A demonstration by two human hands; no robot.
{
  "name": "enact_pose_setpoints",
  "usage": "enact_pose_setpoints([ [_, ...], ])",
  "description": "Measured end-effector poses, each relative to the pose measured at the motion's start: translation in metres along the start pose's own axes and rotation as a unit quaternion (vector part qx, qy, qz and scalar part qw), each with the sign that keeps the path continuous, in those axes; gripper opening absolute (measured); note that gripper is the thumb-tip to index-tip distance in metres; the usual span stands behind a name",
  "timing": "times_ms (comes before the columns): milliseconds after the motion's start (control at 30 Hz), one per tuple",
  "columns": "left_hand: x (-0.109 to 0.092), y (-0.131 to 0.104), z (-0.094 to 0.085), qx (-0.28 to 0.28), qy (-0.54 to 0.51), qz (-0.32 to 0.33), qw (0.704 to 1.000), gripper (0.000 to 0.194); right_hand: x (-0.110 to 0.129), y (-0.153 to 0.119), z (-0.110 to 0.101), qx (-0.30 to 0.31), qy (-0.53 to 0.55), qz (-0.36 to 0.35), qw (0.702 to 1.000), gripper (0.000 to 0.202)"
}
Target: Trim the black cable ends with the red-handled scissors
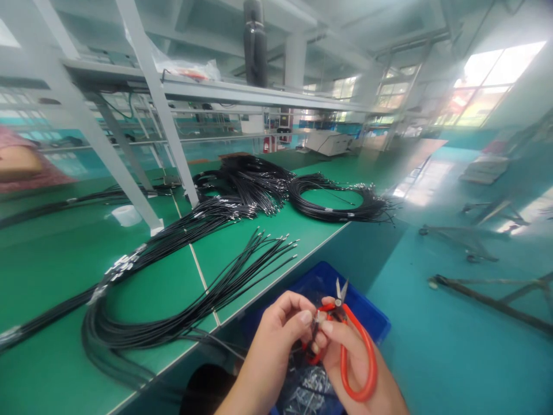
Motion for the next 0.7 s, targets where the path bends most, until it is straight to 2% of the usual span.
enact_pose_setpoints([
  [200, -0.001, 0.003, -0.001, 0.008, 0.029, 0.018, 0.999, 0.015, -0.003, 0.003, -0.003, -0.01, 0.028, 0.008, 1.0, 0.023],
  [300, -0.013, -0.001, -0.009, -0.028, 0.141, 0.071, 0.987, 0.006, -0.007, 0.007, -0.005, -0.011, 0.05, 0.016, 0.999, 0.023],
  [367, -0.027, -0.007, -0.009, -0.056, 0.271, 0.149, 0.949, 0.008, -0.008, 0.008, -0.005, -0.007, 0.053, 0.015, 0.998, 0.022],
  [433, -0.038, -0.013, 0.0, -0.052, 0.39, 0.225, 0.891, 0.019, -0.008, 0.008, -0.004, -0.005, 0.047, 0.014, 0.999, 0.022],
  [533, -0.044, -0.017, 0.013, -0.037, 0.492, 0.285, 0.822, 0.023, -0.007, 0.007, -0.002, -0.01, 0.043, 0.02, 0.999, 0.023],
  [600, -0.046, -0.017, 0.013, -0.045, 0.515, 0.297, 0.802, 0.021, -0.008, 0.006, -0.001, -0.01, 0.045, 0.022, 0.999, 0.023],
  [633, -0.046, -0.018, 0.011, -0.055, 0.516, 0.296, 0.802, 0.021, -0.008, 0.006, 0.0, -0.008, 0.046, 0.023, 0.999, 0.022],
  [700, -0.046, -0.018, 0.004, -0.072, 0.494, 0.278, 0.82, 0.019, -0.009, 0.006, 0.001, -0.005, 0.044, 0.02, 0.999, 0.019],
])
Point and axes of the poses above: each hand's wrist, its own y-axis towards the middle knuckle, its own z-axis out of the palm, x = y × z, the point moved 7 cm from there along y, towards the middle knuckle, and after that the axes turned 15 degrees about -y, right-handed, at the moved point
